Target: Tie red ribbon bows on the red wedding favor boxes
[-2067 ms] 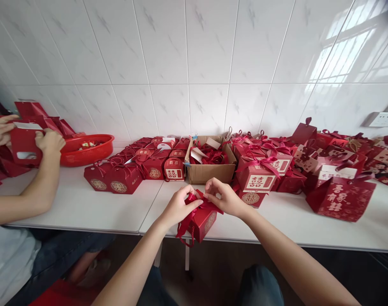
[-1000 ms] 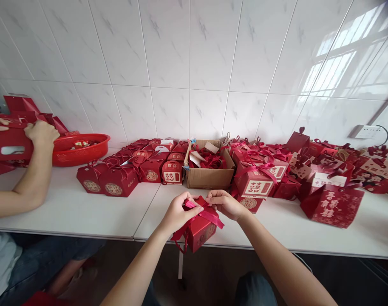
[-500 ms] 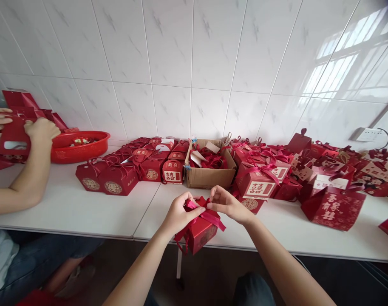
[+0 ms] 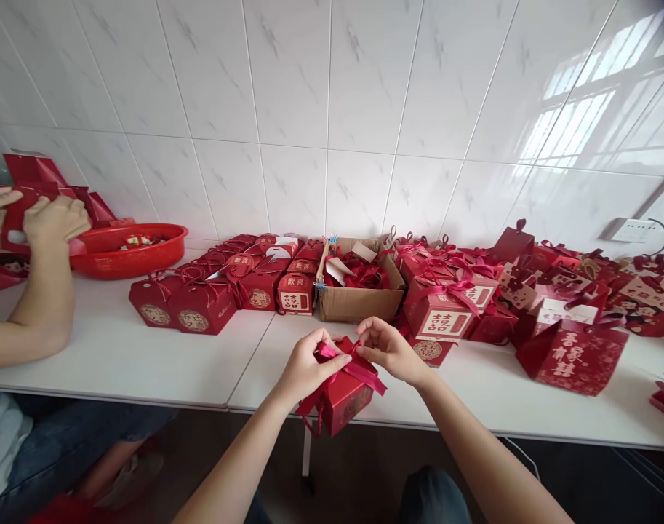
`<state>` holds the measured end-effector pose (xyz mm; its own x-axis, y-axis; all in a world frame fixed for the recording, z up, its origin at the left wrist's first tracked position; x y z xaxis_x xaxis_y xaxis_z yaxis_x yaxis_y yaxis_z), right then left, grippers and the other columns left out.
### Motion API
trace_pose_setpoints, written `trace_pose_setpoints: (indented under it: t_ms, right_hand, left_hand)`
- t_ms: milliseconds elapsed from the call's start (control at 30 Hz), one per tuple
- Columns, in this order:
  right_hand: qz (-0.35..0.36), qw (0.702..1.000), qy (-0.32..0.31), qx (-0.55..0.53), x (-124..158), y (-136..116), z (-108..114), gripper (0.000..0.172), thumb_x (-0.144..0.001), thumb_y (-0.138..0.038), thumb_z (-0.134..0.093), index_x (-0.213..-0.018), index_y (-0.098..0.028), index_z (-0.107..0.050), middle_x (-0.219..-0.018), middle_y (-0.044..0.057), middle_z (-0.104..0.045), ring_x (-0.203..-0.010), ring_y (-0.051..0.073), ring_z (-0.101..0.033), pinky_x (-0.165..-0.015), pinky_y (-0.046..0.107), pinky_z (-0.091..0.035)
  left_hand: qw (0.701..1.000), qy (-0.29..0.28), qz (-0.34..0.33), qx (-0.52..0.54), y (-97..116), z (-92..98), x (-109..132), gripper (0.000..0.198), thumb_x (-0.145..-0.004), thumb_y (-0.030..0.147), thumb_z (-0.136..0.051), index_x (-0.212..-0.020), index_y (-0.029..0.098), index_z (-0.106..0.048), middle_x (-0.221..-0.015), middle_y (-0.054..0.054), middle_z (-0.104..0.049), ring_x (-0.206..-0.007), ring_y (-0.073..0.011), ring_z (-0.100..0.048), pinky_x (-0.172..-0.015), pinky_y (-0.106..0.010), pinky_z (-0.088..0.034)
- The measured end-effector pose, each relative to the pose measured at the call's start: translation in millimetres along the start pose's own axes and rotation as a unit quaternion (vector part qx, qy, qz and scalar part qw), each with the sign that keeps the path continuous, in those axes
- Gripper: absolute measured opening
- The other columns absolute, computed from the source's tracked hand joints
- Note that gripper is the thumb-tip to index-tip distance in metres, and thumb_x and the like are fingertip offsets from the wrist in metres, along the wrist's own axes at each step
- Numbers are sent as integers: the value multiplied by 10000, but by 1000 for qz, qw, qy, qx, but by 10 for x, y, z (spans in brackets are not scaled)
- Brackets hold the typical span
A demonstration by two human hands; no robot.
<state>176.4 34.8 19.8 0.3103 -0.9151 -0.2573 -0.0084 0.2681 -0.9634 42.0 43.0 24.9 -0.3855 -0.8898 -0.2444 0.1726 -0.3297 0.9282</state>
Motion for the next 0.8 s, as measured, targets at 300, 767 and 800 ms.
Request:
trace_pose_setpoints:
  t_ms: [300, 767, 800]
  right_hand:
    - [-20, 1000, 2, -22, 30, 21, 59, 340, -754, -401, -714, -893, -200, -479, -752, -38, -491, -615, 88, -411, -561, 239, -325]
    - [-73, 997, -38, 10, 111, 64, 55, 384, -774, -517, -670, -888, -187, -509, -725, -32, -509, -633, 100, -464, -585, 246, -366]
    - [-78, 996, -42, 25, 107, 73, 37, 386, -786, -538, -645, -826, -180, -507, -697, -34, -501, -616, 96, -457, -573, 244, -359]
  left_hand:
    - [1000, -16, 4, -15, 36, -24, 14, 238, -724, 314, -696, -680, 225, -479, -973, -68, -702, -1139, -255, -596, -914, -389, -465]
    - [1000, -19, 8, -9, 2, -14, 13, 236, -702, 327, -716, -700, 225, -504, -1028, -75, -703, -1121, -267, -605, -930, -390, -464]
    - [1000, -18, 7, -8, 6, -14, 14, 243, -706, 330, -713, -697, 225, -493, -1016, -71, -702, -1121, -263, -604, -924, -383, -468]
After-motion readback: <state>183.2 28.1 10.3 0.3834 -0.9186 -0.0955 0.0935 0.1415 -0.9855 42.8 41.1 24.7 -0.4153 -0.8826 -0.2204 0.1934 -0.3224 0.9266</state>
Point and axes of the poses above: each hand's wrist, its own x-axis away from the middle knuckle, its own z-axis out of the back of the hand, y = z × x, the point moved 9 cm from there along -x, towards the middle knuckle
